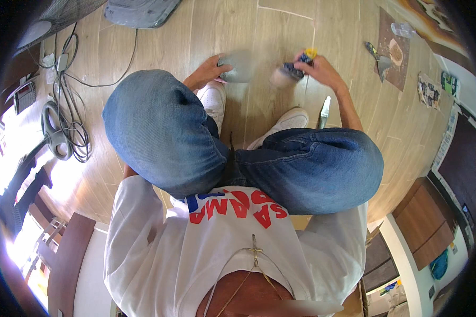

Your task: The person is applying grout to the gaps between floor tiles. They use a trowel to scoop grout and a smaller tool to push it into the joints, then wipe the excess with a sponge.

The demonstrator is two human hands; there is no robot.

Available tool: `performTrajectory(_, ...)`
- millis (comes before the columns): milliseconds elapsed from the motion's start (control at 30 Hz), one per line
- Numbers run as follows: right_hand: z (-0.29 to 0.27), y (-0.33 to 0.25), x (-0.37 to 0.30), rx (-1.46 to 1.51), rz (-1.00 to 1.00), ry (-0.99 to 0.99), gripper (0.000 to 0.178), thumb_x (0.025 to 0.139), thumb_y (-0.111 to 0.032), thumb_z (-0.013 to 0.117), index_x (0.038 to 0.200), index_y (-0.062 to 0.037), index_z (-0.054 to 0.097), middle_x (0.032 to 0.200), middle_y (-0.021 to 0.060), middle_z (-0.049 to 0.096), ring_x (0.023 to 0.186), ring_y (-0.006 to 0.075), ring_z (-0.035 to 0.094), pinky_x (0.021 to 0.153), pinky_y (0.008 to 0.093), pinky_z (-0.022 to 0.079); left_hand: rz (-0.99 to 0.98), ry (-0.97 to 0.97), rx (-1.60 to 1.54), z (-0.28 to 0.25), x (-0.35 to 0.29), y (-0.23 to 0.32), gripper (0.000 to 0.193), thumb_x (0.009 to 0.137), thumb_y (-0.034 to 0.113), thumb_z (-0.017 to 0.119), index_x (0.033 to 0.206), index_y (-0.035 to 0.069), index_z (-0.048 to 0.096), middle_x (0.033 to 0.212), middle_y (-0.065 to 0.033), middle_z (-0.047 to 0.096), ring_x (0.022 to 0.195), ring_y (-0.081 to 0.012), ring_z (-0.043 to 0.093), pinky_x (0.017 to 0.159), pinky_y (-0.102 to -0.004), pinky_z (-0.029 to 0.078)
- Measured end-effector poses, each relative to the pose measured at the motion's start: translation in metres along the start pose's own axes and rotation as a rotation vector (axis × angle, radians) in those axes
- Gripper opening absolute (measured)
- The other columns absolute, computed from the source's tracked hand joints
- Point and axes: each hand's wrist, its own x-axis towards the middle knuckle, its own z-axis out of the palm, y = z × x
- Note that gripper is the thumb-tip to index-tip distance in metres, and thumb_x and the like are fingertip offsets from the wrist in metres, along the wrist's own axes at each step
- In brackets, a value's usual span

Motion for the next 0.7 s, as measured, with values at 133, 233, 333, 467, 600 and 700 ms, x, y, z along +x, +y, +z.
performTrajectory(133,-0.029,-0.021,0.028,0.102,-0.058,0.073,0.021,0.099,-0.023,0.071,0.110,-0.0069,0.065,0.098,-0.0019,0.064,0.087,0.0095,0.063,0.076,0.0286,0.057,0.016,-0.009,-0.112,0.001,0.015,-0.005,0.050,0.102,0.022,0.065,0.143,0.000,0.047,0.119,-0.0077,0.064,0.103,-0.0172,0.065,0.084,-0.0357,0.060)
performTrajectory(233,-0.049,-0.045,0.025,0.236,-0.101,0.068,0.029,0.099,-0.030,0.072,0.114,-0.0054,0.068,0.101,0.0008,0.069,0.087,0.0124,0.066,0.078,0.0304,0.058,0.045,0.019,-0.144,-0.011,0.012,-0.014,0.053,0.102,0.024,0.066,0.145,0.000,0.046,0.120,-0.0084,0.064,0.105,-0.0174,0.065,0.084,-0.0362,0.061)
performTrajectory(333,-0.081,-0.047,0.020,0.279,-0.149,0.245,0.029,0.099,-0.031,0.072,0.116,-0.0078,0.068,0.104,0.0004,0.069,0.091,0.0117,0.066,0.082,0.0308,0.059,0.033,0.060,-0.124,-0.017,0.000,-0.015,0.056,0.101,0.026,0.068,0.146,0.002,0.045,0.122,-0.0083,0.063,0.108,-0.0176,0.065,0.085,-0.0365,0.060)
performTrajectory(467,-0.097,-0.031,0.029,-0.047,-0.304,0.677,0.026,0.098,-0.026,0.072,0.118,-0.0098,0.069,0.105,0.0020,0.072,0.092,0.0153,0.070,0.081,0.0329,0.059,0.019,0.065,-0.155,-0.005,0.002,-0.007,0.060,0.100,0.028,0.069,0.149,0.004,0.044,0.124,-0.0083,0.063,0.111,-0.0191,0.064,0.087,-0.0377,0.060)
performTrajectory(600,-0.034,-0.005,0.039,-0.595,-0.319,0.674,0.030,0.088,-0.015,0.075,0.118,-0.0168,0.070,0.113,0.0059,0.072,0.100,0.0281,0.070,0.083,0.0390,0.058,0.023,0.044,-0.169,-0.001,0.010,-0.012,0.054,0.101,0.022,0.063,0.150,0.007,0.048,0.131,-0.0101,0.061,0.114,-0.0229,0.061,0.089,-0.0393,0.061)
performTrajectory(700,0.037,-0.025,-0.003,-0.622,-0.369,0.563,0.039,0.080,-0.012,0.078,0.117,-0.0218,0.070,0.119,0.0054,0.070,0.105,0.0289,0.069,0.085,0.0411,0.058,-0.001,0.027,-0.183,0.012,0.006,-0.012,0.057,0.101,0.022,0.062,0.152,0.006,0.045,0.133,-0.0112,0.061,0.116,-0.0236,0.061,0.091,-0.0404,0.061)
